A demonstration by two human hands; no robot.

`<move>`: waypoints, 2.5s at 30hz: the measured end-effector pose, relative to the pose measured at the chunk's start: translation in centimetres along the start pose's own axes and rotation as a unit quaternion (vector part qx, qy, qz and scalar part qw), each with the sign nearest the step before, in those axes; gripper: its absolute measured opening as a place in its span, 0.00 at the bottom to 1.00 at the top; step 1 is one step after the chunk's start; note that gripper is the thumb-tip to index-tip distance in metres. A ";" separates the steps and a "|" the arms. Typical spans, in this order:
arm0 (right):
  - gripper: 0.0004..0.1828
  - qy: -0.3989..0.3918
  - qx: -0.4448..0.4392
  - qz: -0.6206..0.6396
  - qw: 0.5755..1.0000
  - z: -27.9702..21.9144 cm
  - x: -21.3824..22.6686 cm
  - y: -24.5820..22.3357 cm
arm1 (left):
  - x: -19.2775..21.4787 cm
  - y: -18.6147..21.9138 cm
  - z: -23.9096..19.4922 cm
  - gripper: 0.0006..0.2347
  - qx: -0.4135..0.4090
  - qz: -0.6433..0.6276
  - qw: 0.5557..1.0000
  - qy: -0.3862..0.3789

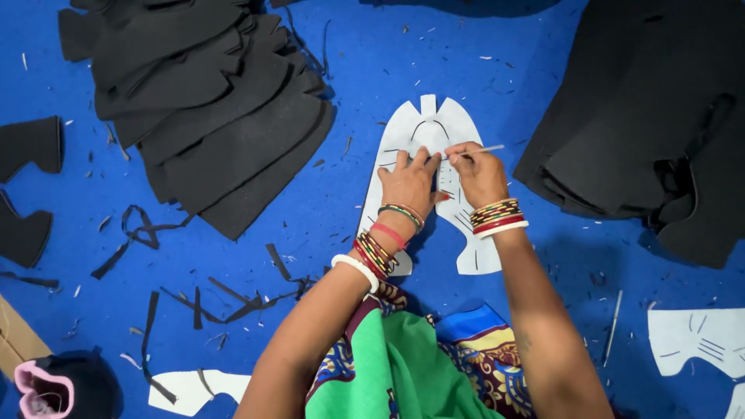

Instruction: Trace white patterns onto black shoe components using a marking pen.

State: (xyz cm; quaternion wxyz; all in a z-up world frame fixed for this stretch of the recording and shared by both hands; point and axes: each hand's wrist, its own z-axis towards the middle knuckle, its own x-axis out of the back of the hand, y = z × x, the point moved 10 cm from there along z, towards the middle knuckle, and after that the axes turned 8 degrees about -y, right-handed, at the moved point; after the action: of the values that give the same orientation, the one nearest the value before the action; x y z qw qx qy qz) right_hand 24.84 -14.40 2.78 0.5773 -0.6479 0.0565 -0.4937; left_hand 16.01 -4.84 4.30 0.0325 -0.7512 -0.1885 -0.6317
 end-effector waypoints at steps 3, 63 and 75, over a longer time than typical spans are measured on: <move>0.08 -0.023 -0.087 0.030 0.996 0.2 -0.6 1.0 | -0.1 0.0 0.1 0.33 0.006 -0.022 1.000 -0.017; 0.02 0.058 -0.052 -0.068 0.995 1.0 2.6 0.6 | -1.2 0.2 0.2 0.32 0.002 -0.004 1.000 0.007; 0.02 0.077 -0.125 -0.155 0.977 0.5 3.7 1.9 | -1.3 0.2 0.3 0.32 0.005 -0.009 1.000 0.009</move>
State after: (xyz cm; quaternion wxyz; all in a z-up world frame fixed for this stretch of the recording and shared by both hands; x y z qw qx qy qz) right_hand 28.06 -17.10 3.46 0.4025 -0.6755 0.0609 -0.6147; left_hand 16.20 -5.24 2.97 0.0322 -0.7439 -0.1980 -0.6375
